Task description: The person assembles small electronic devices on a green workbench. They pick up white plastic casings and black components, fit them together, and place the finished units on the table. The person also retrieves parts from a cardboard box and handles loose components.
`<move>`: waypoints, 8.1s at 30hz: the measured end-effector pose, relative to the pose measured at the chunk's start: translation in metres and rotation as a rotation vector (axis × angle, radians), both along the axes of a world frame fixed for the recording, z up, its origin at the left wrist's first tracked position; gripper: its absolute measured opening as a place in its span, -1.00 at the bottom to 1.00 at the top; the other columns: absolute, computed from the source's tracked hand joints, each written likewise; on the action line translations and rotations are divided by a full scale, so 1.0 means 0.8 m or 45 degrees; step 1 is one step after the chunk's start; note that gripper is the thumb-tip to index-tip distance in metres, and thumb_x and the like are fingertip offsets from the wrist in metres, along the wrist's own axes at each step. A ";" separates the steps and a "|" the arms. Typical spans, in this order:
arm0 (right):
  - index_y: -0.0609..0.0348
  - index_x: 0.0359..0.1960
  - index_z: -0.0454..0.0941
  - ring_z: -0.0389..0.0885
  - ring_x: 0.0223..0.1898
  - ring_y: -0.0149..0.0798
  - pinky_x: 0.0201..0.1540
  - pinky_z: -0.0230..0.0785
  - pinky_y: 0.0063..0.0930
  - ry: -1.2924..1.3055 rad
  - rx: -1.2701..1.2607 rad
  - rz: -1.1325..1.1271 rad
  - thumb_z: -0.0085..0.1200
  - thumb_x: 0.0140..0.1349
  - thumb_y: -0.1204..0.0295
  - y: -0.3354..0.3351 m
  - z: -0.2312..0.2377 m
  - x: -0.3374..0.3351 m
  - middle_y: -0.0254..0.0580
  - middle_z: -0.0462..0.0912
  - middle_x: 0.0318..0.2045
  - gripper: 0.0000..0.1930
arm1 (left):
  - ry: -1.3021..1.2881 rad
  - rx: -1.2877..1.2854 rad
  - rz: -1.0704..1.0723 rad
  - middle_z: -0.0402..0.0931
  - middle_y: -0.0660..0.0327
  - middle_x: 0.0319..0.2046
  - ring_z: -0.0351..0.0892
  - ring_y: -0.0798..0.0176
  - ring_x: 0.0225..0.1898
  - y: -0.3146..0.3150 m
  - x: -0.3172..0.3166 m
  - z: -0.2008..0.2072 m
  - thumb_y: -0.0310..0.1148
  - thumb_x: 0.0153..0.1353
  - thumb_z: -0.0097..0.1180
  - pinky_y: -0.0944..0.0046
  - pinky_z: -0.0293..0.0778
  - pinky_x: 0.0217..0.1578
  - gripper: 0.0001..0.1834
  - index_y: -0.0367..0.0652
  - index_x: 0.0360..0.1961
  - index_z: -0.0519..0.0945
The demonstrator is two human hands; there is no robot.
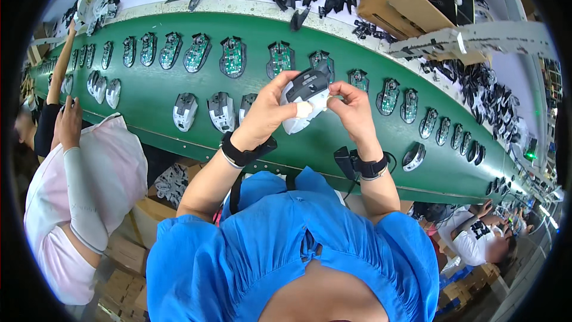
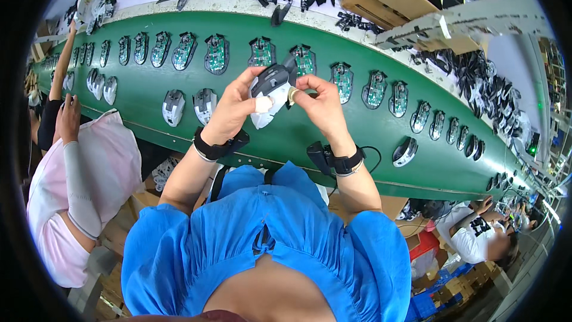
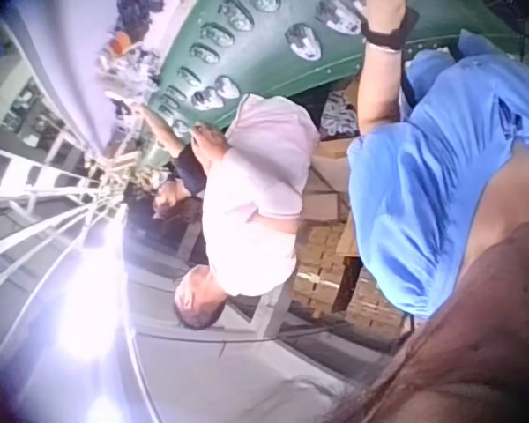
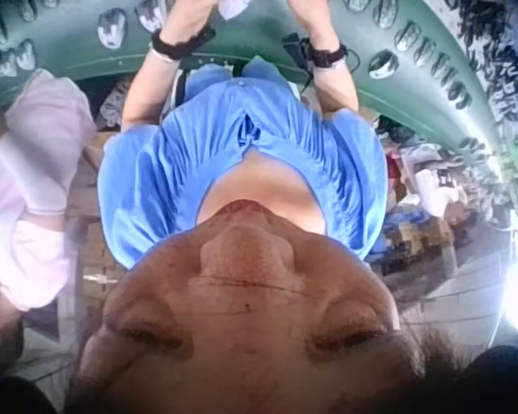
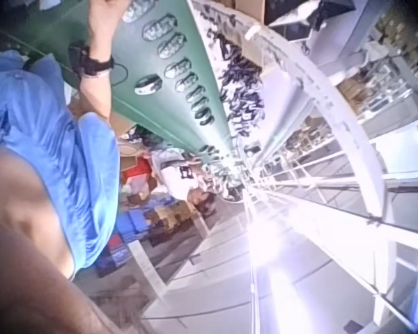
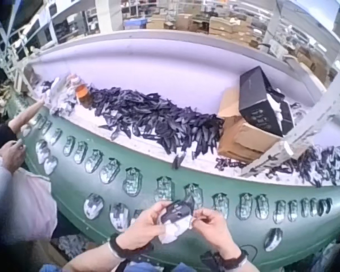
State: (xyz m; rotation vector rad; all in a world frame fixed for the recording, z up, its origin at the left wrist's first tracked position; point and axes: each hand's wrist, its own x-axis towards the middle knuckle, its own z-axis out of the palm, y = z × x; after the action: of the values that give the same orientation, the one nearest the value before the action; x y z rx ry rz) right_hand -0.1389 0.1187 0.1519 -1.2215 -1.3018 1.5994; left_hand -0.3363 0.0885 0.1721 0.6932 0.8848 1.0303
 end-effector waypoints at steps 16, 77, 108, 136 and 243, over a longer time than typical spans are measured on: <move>0.20 -0.32 0.53 0.55 -0.45 -0.46 -0.36 0.41 -0.61 0.585 -0.417 0.017 0.16 0.14 0.61 -0.026 0.070 -0.008 -0.33 0.60 -0.45 -0.90 | 0.105 -0.175 0.408 0.45 0.29 -0.21 0.43 0.46 -0.18 -0.033 0.020 0.013 -0.03 0.32 -0.01 0.43 0.37 -0.20 -0.55 -0.16 0.02 0.40; 0.18 0.32 0.02 0.50 -0.05 -0.27 -0.03 0.41 -0.42 0.282 -0.345 -0.725 0.18 0.03 0.56 -0.128 -0.048 -0.019 -0.16 0.44 0.01 -0.20 | 0.832 0.639 -0.123 0.13 -0.16 0.23 0.07 -0.18 0.30 -0.090 0.084 -0.071 -0.42 -0.20 0.29 0.03 0.12 0.26 0.01 -0.28 0.32 0.06; 0.11 -0.16 0.58 0.55 -0.13 -0.18 -0.07 0.40 -0.31 -1.377 1.367 0.333 0.14 0.03 0.42 0.251 -0.144 -0.127 -0.22 0.62 -0.20 -0.71 | 1.486 0.300 -0.054 0.41 -0.02 -0.08 0.38 -0.04 0.05 -0.082 -0.055 -0.122 -0.30 -0.18 0.35 0.13 0.29 0.11 -0.21 -0.23 0.14 0.34; 0.26 -0.47 0.54 0.57 -0.46 -0.48 -0.36 0.44 -0.61 0.385 -0.291 0.207 0.26 0.01 0.66 -0.011 0.035 -0.074 -0.30 0.61 -0.50 -0.88 | 0.137 -0.112 0.429 0.49 0.23 -0.25 0.44 0.47 -0.27 -0.021 -0.046 -0.003 -0.18 0.33 0.00 0.44 0.40 -0.27 -0.62 -0.29 -0.02 0.37; 0.27 -0.07 0.45 0.51 -0.13 -0.36 -0.07 0.37 -0.49 0.958 -0.362 -0.145 0.02 0.18 0.10 -0.003 0.026 -0.250 -0.13 0.53 -0.15 -0.53 | 1.178 0.592 0.490 0.42 0.01 -0.02 0.48 0.05 -0.01 -0.038 -0.143 0.002 -0.30 -0.22 0.42 0.18 0.42 -0.01 -0.28 -0.28 0.01 0.37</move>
State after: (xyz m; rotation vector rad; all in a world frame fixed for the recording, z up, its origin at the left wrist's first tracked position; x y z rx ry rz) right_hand -0.3386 0.1165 0.1723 -0.6975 -0.5335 1.9315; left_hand -0.4504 0.0580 0.1735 1.4947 1.6407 1.2841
